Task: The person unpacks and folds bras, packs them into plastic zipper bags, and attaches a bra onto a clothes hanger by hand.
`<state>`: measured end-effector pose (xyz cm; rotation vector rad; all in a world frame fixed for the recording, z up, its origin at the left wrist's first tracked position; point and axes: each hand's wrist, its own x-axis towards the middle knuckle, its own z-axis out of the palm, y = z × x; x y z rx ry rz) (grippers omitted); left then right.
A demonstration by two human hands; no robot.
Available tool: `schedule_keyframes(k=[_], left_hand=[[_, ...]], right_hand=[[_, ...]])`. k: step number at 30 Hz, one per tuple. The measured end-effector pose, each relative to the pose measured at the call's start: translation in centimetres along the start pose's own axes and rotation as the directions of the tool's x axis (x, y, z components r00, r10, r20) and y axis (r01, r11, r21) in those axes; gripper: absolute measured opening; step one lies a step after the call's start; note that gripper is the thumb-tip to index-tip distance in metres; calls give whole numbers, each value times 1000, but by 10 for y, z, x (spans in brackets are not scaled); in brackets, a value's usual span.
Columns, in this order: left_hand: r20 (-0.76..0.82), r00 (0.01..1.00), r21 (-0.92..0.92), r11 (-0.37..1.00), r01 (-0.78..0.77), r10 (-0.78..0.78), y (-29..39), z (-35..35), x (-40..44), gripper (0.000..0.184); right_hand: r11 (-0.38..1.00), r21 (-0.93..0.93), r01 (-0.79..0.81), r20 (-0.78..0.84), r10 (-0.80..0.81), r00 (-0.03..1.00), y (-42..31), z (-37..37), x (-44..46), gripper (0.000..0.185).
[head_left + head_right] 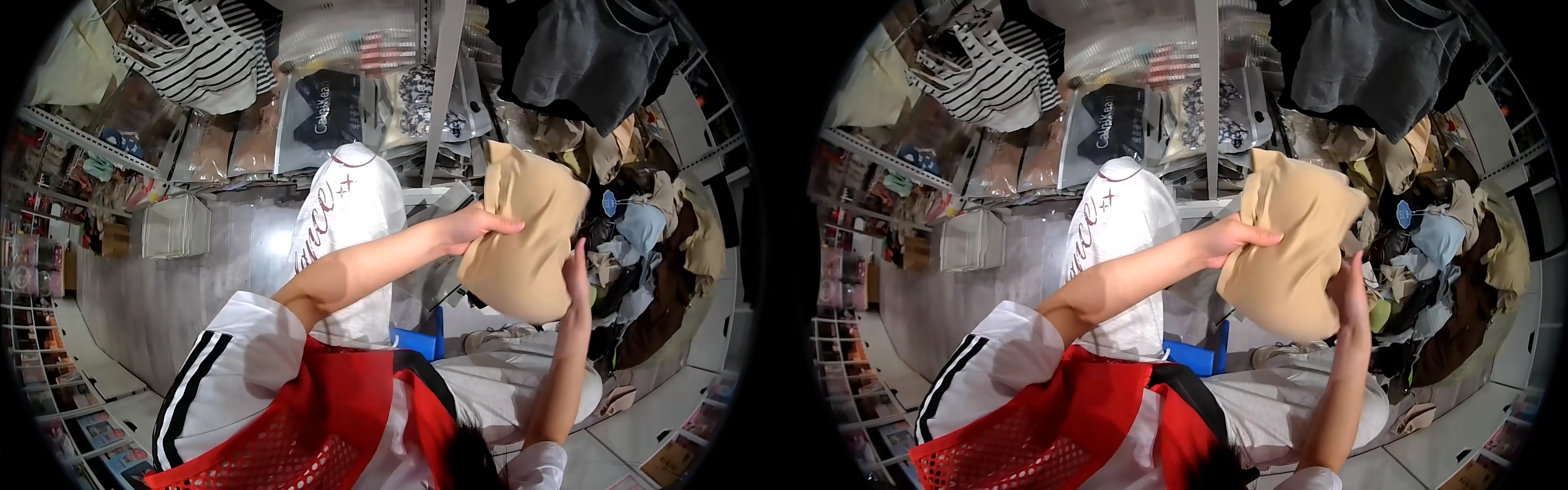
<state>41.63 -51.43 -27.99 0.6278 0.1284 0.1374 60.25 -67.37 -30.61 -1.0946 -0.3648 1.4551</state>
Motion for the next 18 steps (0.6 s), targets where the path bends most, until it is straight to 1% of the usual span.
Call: schedule_keyframes(k=[1,2,4,5,8,9,11,12,13,14,16,17,18], left_hand=[[59,998,-25,999,36,-35,1,-3,-1,47],[51,998,77,997,28,-32,4,-3,-1,48],[38,999,273,962,20,-32,9,2,-2,50],[21,1000,479,878,2,-14,13,5,0,55],[-115,986,608,794,-24,118,-2,-10,11,56],[-98,972,699,710,-85,213,-7,-13,12,56],[-100,931,720,671,-176,351,-20,-20,17,55],[-103,903,731,647,-216,418,-24,-21,18,54],[-160,901,662,720,-206,404,-19,-13,16,53],[-186,887,646,733,-214,423,-24,-15,18,53],[-269,829,636,737,-230,491,-29,-24,19,52],[-228,801,674,684,-280,553,-32,-24,16,53],[-138,744,798,519,-307,654,-44,-36,21,51]], right_hand=[[999,41,-23,-156,29,987,2,35,-7,70],[996,85,-37,-310,61,949,3,66,-16,68],[936,345,65,-192,3,981,27,50,-6,65],[876,471,107,-146,-42,988,36,41,-4,63],[732,659,174,33,-259,965,21,68,-5,61],[724,651,226,-23,-279,960,19,73,-4,60],[703,634,323,-127,-317,940,16,79,-4,57],[727,595,344,-79,-373,925,21,70,-5,56],[748,557,361,-22,-422,906,30,54,-3,56],[769,521,371,47,-460,887,36,42,-3,56],[865,396,307,191,-405,894,34,32,-5,60],[885,355,302,115,-362,925,36,27,-3,58],[904,308,297,33,-323,946,39,25,-1,57]])
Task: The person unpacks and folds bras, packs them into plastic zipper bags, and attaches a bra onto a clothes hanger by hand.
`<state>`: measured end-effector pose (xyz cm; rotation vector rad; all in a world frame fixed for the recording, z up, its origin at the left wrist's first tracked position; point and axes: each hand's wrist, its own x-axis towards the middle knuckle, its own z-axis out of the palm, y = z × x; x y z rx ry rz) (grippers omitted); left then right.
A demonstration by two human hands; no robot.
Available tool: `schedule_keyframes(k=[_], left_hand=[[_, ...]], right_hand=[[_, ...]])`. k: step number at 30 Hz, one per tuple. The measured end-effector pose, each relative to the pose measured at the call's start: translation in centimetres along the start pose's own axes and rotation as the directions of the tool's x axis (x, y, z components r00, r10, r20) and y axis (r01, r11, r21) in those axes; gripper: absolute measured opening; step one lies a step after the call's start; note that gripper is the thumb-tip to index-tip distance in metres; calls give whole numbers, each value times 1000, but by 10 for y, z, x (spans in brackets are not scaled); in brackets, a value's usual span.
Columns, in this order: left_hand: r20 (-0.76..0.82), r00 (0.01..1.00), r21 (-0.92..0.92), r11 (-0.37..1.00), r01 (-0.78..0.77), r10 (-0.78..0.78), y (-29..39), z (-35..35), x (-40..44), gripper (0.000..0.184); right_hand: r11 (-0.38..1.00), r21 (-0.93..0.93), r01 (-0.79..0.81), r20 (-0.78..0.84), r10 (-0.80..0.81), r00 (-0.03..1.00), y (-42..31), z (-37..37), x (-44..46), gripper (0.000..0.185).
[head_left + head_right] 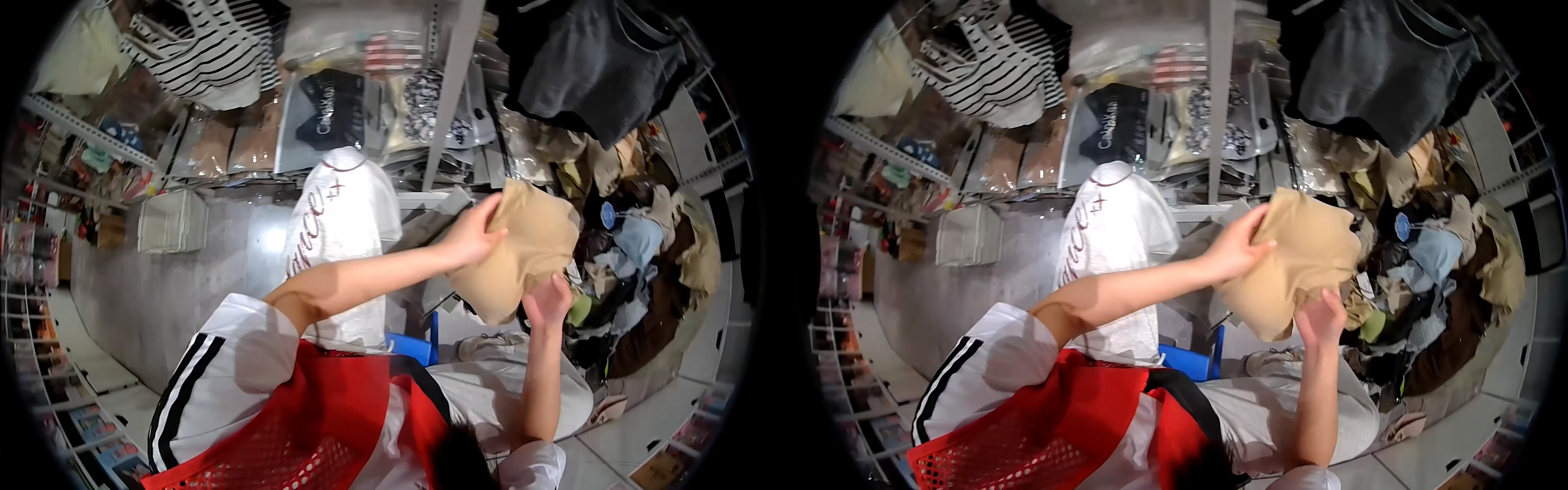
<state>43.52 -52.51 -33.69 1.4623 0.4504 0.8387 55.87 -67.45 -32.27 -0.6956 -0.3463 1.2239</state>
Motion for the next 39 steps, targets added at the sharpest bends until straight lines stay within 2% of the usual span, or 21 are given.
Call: schedule_keyframes(k=[1,2,4,7,8,10,12,13,15,16,17,18,19,20,22,25,28,29,33,37,39], left_hand=[[73,996,65,997,49,-53,17,-1,-5,54],[83,996,200,980,-6,-11,13,4,-14,55],[269,955,372,928,17,-125,29,4,-18,56],[290,956,328,943,-50,-50,17,6,-20,54],[267,953,271,960,66,-141,12,5,-22,53],[276,908,135,948,287,-314,8,2,-20,51],[264,950,34,986,165,-168,-25,-6,-14,44],[261,913,-115,929,353,-315,-30,-11,-8,39],[128,892,70,902,427,-433,-70,-29,1,38],[98,928,287,903,319,-359,-110,-47,-2,39],[30,952,517,820,247,-306,-132,-61,-5,43],[-62,952,746,620,243,-298,-150,-74,-14,49],[-91,943,776,571,268,-319,-168,-89,-22,56],[-184,921,865,388,318,-344,-178,-94,-33,62],[-232,894,900,265,347,-383,-198,-106,-52,67],[-137,802,861,330,386,-582,-201,-111,-62,58],[-54,731,856,346,385,-680,-189,-102,-54,42],[4,768,833,428,352,-640,-180,-96,-52,29],[132,796,443,754,485,-590,-167,-73,-36,21],[183,743,366,746,556,-644,-148,-69,-8,23],[195,958,587,808,58,-211,-119,-63,3,22]], right_hand=[[998,25,-49,-209,53,976,1,7,-2,50],[1000,5,-29,-254,29,967,3,8,2,48],[999,-45,18,-355,-33,934,4,7,7,45],[946,-307,99,-318,-201,927,-9,13,3,42],[902,-412,130,-281,-262,923,-12,13,2,43],[894,-419,158,-312,-305,900,-17,9,-1,45],[854,-476,209,-345,-400,849,-20,1,-9,46],[840,-494,223,-344,-425,837,-25,7,-15,48],[827,-507,242,-321,-441,838,-33,9,-16,50],[835,-493,244,-302,-427,852,-34,5,-17,51],[848,-474,237,-301,-409,861,-37,5,-19,50],[863,-449,229,-297,-387,873,-38,6,-20,50],[871,-448,202,-321,-368,873,-40,9,-21,49],[882,-431,192,-317,-347,882,-43,12,-23,50],[867,-458,198,-336,-375,864,-46,8,-25,51],[899,-375,225,-434,-385,815,-58,7,-31,52],[911,-330,248,-523,-395,755,-70,-7,-36,44],[942,-270,198,-610,-327,722,-75,-15,-39,33],[973,-82,214,-741,-203,640,-86,-41,-41,12],[947,94,309,-655,-175,735,-99,-50,-50,11],[948,-22,318,-602,-266,753,-102,-50,-55,8]])
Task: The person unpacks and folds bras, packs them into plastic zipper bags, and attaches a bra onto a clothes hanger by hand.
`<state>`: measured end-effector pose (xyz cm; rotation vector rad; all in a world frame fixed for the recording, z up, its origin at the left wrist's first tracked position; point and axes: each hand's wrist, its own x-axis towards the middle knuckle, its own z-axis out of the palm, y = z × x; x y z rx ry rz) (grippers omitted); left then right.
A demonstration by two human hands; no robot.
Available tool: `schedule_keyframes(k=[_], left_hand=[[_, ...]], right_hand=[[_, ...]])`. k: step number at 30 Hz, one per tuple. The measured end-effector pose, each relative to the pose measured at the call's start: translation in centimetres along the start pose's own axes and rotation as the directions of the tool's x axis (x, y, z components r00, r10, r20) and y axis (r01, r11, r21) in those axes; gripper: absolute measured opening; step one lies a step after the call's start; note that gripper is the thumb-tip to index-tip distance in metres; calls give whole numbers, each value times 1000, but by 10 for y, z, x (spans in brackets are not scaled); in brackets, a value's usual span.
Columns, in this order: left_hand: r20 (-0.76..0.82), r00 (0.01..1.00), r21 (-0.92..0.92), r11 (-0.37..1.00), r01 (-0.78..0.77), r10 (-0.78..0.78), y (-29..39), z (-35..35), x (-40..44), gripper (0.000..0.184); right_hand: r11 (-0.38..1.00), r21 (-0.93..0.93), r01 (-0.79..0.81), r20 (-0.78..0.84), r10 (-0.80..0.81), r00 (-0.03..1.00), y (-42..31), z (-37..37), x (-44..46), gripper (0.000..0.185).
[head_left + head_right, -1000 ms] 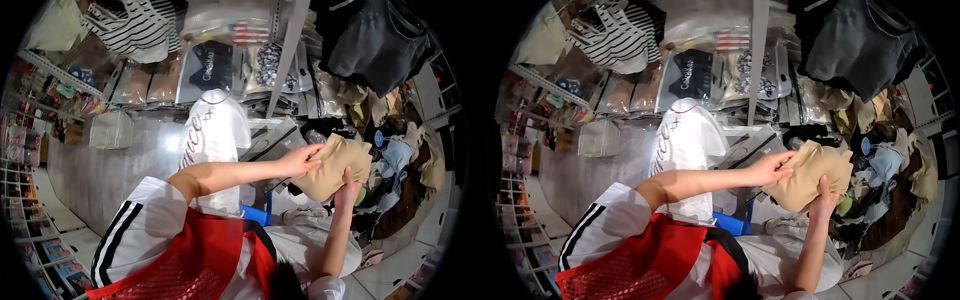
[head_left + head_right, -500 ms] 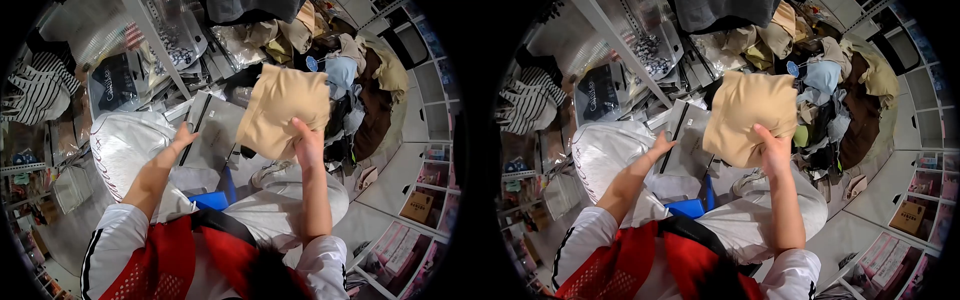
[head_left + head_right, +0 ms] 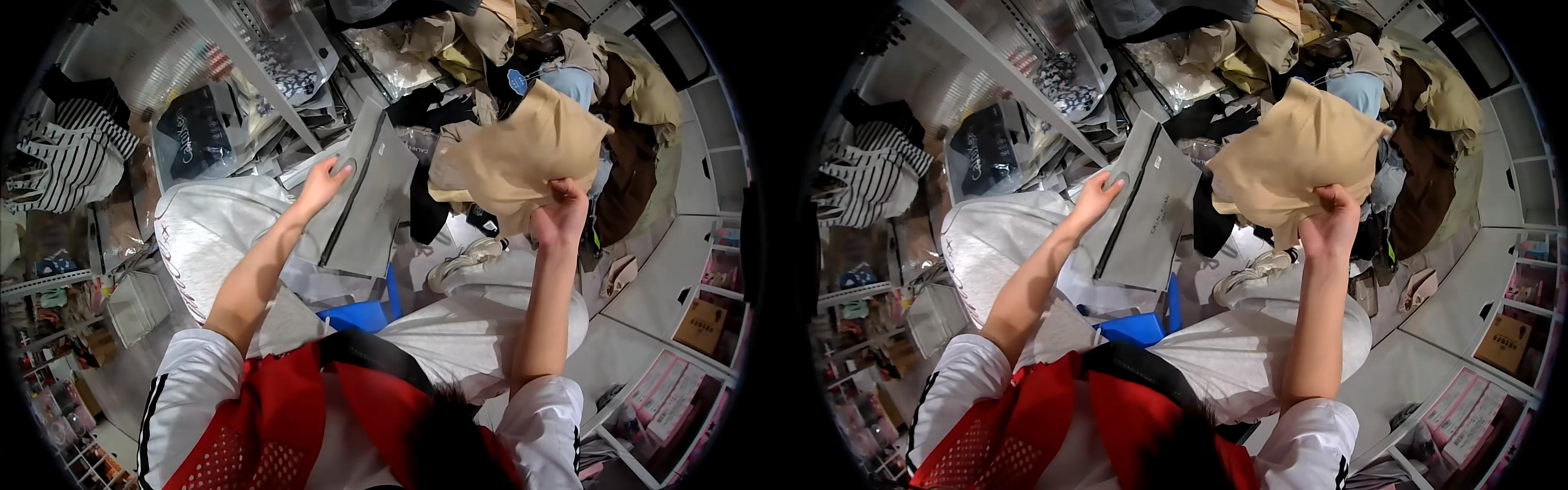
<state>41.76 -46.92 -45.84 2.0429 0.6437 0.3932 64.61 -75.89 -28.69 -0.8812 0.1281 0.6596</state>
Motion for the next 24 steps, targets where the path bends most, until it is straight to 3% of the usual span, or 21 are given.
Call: schedule_keyframes(k=[1,2,3,5,6,8,9,10,11,12,15,18,24], left_hand=[[-95,969,183,961,-206,226,15,-9,2,21],[-119,972,226,959,-171,201,31,-19,3,25],[-147,965,316,935,-161,216,50,-29,2,25],[-164,974,224,967,-117,156,79,-43,5,23],[-201,960,141,976,-168,194,72,-43,12,20],[-149,973,56,984,-172,178,97,-56,17,20],[-120,978,11,985,-173,173,112,-63,20,19],[20,999,-130,991,-37,40,121,-68,26,23],[110,993,-185,983,-21,42,132,-72,30,24],[201,978,-237,971,1,48,146,-74,33,25],[408,908,-273,962,21,96,171,-72,41,26],[526,845,-180,984,3,93,183,-69,47,28],[509,860,-293,947,131,39,160,-46,49,30]], right_hand=[[998,-42,42,38,-41,998,-3,-1,-1,7],[1000,10,6,91,-7,996,-5,-20,7,16],[995,-63,76,109,-69,992,-3,-5,-1,19],[955,-200,220,157,-190,969,3,37,-24,28],[893,-352,280,311,-170,935,8,36,-25,33],[689,-623,370,410,-114,905,27,53,-35,39],[282,-641,714,689,-199,697,42,48,-29,48],[-104,-681,725,731,-31,682,48,59,-40,55],[-315,-487,814,847,58,529,61,64,-43,63],[-386,-362,849,864,204,461,67,77,-50,67],[-382,-244,891,865,329,378,90,81,-40,68],[-370,-241,897,896,271,352,98,81,-23,61],[-287,-261,922,933,169,317,100,76,-15,43]])
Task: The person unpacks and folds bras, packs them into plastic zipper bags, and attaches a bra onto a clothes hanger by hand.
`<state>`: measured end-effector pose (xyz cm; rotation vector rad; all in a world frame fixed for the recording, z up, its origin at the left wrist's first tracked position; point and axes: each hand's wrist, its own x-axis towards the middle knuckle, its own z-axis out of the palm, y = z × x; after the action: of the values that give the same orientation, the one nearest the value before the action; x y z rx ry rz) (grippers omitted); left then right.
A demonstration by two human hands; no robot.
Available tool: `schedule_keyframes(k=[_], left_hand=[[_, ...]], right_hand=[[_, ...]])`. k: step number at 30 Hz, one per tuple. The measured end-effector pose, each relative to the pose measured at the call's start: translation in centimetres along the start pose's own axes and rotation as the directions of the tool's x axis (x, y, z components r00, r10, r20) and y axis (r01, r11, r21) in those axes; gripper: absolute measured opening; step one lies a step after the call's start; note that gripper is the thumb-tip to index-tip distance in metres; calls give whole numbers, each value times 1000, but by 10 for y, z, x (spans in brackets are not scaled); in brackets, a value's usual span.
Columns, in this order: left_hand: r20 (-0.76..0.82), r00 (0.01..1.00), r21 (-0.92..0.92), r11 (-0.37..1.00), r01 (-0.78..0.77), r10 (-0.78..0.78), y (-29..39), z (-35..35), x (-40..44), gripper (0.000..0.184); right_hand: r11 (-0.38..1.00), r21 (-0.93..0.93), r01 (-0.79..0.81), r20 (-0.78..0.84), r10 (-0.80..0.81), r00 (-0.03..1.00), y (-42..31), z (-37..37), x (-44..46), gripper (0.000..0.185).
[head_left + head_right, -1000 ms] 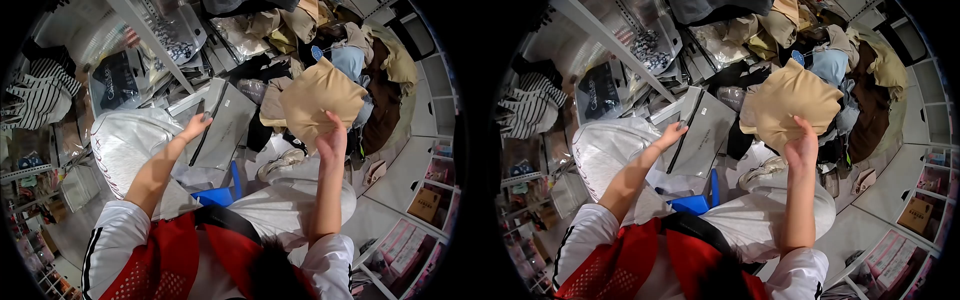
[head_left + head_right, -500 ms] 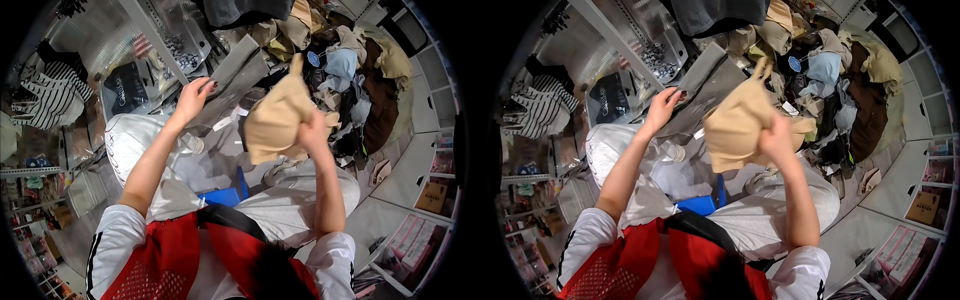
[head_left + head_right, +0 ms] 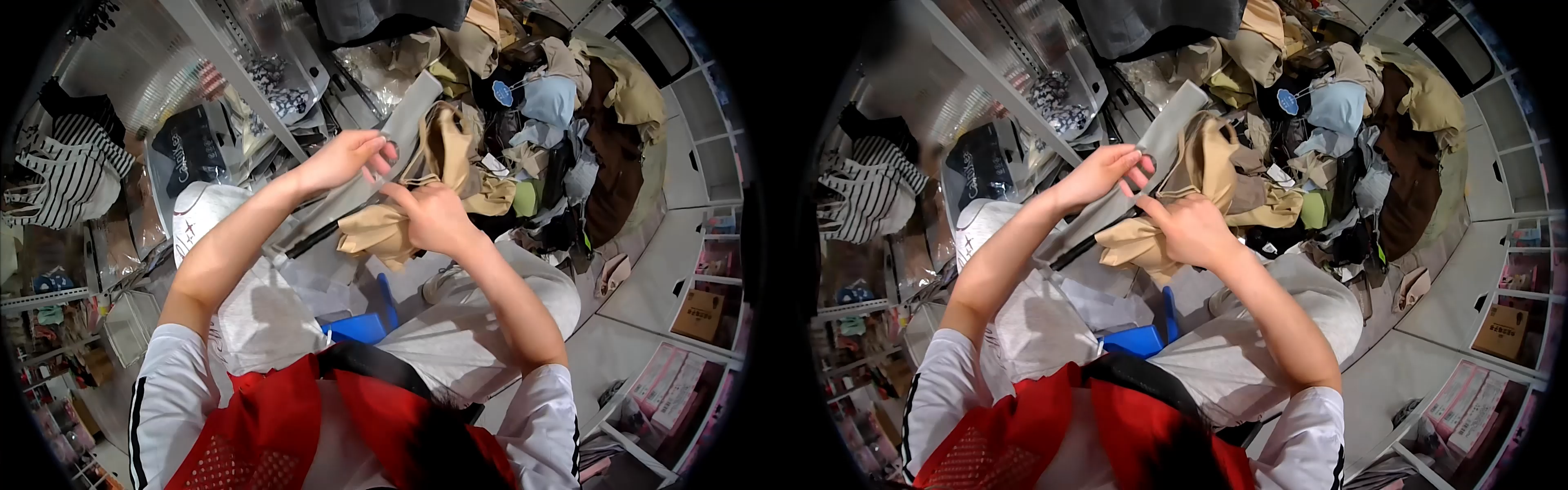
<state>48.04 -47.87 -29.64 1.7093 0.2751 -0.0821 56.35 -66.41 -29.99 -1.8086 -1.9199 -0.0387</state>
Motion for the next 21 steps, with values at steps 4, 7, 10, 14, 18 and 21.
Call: schedule_keyframes(k=[4,7,10,14,18,21], left_hand=[[-59,997,-90,995,43,-49,14,-7,3,32],[-74,996,-119,992,41,-50,23,-12,3,35],[8,1000,-179,983,31,-30,23,-4,2,37],[85,996,-166,985,48,-34,16,9,-1,39],[71,996,-174,982,68,-56,20,12,-3,36],[77,994,-175,980,94,-81,24,15,-7,36]], right_hand=[[996,44,72,-139,-65,988,4,-3,-5,44],[999,-30,24,-58,-26,998,-2,-9,-5,50],[1000,-4,-2,-83,1,997,-5,-10,-5,54],[997,74,33,-122,-24,992,2,-1,-9,47],[985,148,92,-296,-45,954,-2,1,-9,40],[984,128,121,-339,-71,938,-1,-1,-10,37]])
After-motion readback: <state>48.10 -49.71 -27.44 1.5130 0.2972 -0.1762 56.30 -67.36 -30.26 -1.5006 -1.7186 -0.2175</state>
